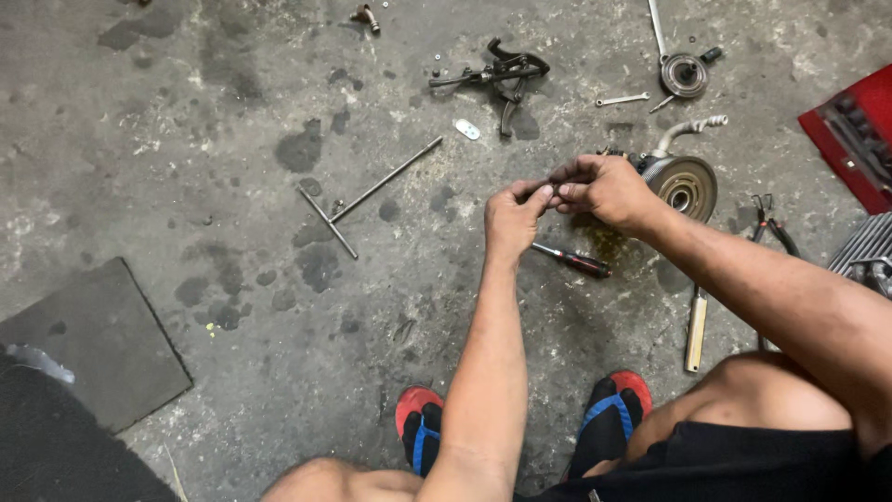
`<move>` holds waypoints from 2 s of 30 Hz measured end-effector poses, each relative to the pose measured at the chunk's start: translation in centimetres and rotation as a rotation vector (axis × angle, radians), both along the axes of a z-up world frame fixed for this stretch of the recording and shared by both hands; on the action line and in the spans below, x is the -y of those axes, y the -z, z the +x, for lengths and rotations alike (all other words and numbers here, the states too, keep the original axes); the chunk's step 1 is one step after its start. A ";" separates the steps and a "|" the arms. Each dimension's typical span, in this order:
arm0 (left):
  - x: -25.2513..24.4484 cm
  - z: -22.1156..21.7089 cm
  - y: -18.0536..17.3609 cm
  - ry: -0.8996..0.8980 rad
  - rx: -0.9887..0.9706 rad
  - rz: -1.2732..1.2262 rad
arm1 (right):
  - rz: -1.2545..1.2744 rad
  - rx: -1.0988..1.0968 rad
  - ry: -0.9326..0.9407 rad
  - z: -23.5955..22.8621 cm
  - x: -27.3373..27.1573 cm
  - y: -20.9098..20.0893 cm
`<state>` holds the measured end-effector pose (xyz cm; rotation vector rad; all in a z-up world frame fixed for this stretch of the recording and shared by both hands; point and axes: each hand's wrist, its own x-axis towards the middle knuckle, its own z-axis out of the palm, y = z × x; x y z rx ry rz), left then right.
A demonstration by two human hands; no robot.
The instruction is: The person assembles a mechanical part on the floor, using a hammer and screwdriver to secure components. They handle small metal pieces and a circular assembly, tightening and adjusting parts throughout the process.
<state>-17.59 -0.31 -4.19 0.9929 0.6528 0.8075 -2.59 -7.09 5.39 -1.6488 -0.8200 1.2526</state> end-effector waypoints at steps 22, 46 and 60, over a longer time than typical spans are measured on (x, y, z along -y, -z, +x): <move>1.3 0.8 -2.9 0.088 0.259 0.085 | 0.174 0.032 0.077 1.8 2.2 -1.6; 1.8 0.6 -4.4 0.000 0.148 0.280 | 0.167 0.047 0.066 1.7 2.3 -1.6; 1.8 1.3 -3.7 0.028 0.136 0.235 | 0.140 0.129 0.037 2.1 2.4 -1.5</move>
